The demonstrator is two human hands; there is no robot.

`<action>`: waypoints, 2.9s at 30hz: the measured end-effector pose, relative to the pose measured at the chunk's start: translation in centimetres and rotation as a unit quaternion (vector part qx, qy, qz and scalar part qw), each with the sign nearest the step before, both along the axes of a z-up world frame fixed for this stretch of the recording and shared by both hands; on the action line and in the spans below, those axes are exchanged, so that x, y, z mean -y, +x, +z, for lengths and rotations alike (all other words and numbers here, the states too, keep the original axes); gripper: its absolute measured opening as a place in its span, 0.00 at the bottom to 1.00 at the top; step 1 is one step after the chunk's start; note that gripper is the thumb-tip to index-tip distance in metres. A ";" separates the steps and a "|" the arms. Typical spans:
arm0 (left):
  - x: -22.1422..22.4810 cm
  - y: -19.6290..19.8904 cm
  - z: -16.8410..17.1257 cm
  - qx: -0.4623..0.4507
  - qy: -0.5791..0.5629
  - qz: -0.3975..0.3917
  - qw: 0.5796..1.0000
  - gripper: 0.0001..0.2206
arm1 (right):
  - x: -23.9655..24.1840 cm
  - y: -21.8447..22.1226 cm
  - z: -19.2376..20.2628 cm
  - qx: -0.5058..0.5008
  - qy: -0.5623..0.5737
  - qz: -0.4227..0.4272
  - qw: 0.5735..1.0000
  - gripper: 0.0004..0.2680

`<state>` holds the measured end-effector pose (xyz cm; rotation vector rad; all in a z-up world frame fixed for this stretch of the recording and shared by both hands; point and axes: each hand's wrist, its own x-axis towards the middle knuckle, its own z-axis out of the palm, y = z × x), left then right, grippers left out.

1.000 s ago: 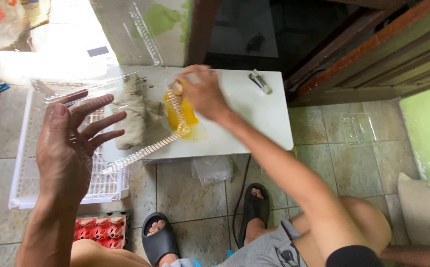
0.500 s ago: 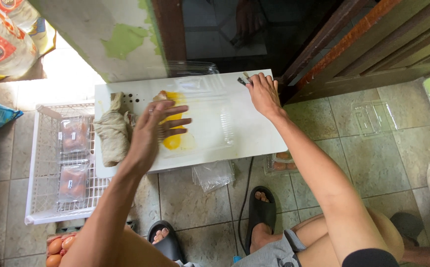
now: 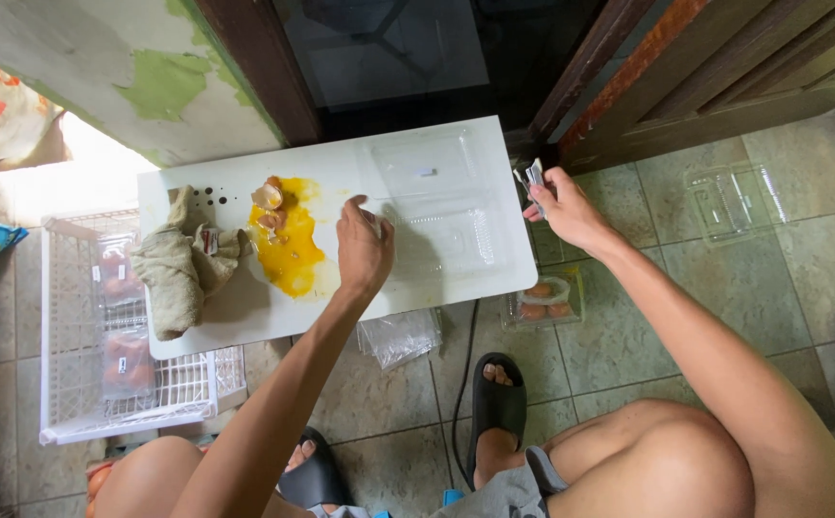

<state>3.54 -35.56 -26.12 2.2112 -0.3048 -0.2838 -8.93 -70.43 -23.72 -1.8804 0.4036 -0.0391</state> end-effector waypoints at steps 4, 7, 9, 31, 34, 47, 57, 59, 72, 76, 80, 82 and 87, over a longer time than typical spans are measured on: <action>0.5 -2.6 5.2 0.169 0.149 -0.028 0.974 0.36 | -0.4 -0.7 -1.3 -0.026 -0.013 -0.027 0.999 0.09; 0.8 -3.5 4.7 0.249 0.194 -0.298 0.901 0.19 | -1.6 -0.7 0.3 -0.037 -0.024 -0.054 0.998 0.10; 0.1 -4.0 3.8 0.250 0.222 -0.331 0.883 0.20 | -1.9 -0.6 0.0 -0.042 -0.039 -0.051 0.997 0.10; -13.0 -1.0 15.1 0.217 0.108 -0.357 0.902 0.12 | -8.4 -0.4 5.4 -0.068 -0.367 0.021 0.927 0.11; -18.0 0.0 18.7 0.025 0.077 -0.278 0.957 0.18 | -10.3 0.0 12.7 -0.183 -0.276 0.196 0.923 0.07; -24.2 -9.8 16.8 0.133 0.091 -0.319 0.934 0.09 | -26.3 -4.8 -10.4 -0.038 -0.410 0.551 0.726 0.14; -24.0 -8.6 14.4 0.107 0.217 -0.375 0.895 0.12 | -26.8 -0.2 -17.0 -0.117 -0.402 0.413 0.809 0.17; -24.1 -8.4 14.3 0.094 0.227 -0.367 0.897 0.13 | -26.2 -0.5 -18.1 -0.085 -0.420 0.414 0.803 0.15; -21.7 -8.7 12.6 0.055 0.281 -0.411 0.866 0.15 | -21.8 -7.4 -9.4 0.182 -0.454 0.414 0.768 0.03; -20.6 -8.9 13.5 -0.025 0.267 -0.415 0.869 0.26 | -22.2 -7.4 -1.8 -0.069 -0.131 0.410 0.900 0.01; -19.1 -8.5 18.4 -0.097 0.164 -0.421 0.887 0.43 | -21.9 -5.5 12.8 -0.128 -0.018 0.338 0.932 0.03; -18.1 -8.4 19.0 -0.192 0.046 -0.381 0.903 0.32 | -20.2 -5.2 16.6 -0.007 0.063 0.302 0.951 0.09; -16.3 -7.9 14.5 -0.272 -0.128 -0.296 0.907 0.11 | -17.6 -4.5 20.7 0.085 -0.019 0.210 0.974 0.09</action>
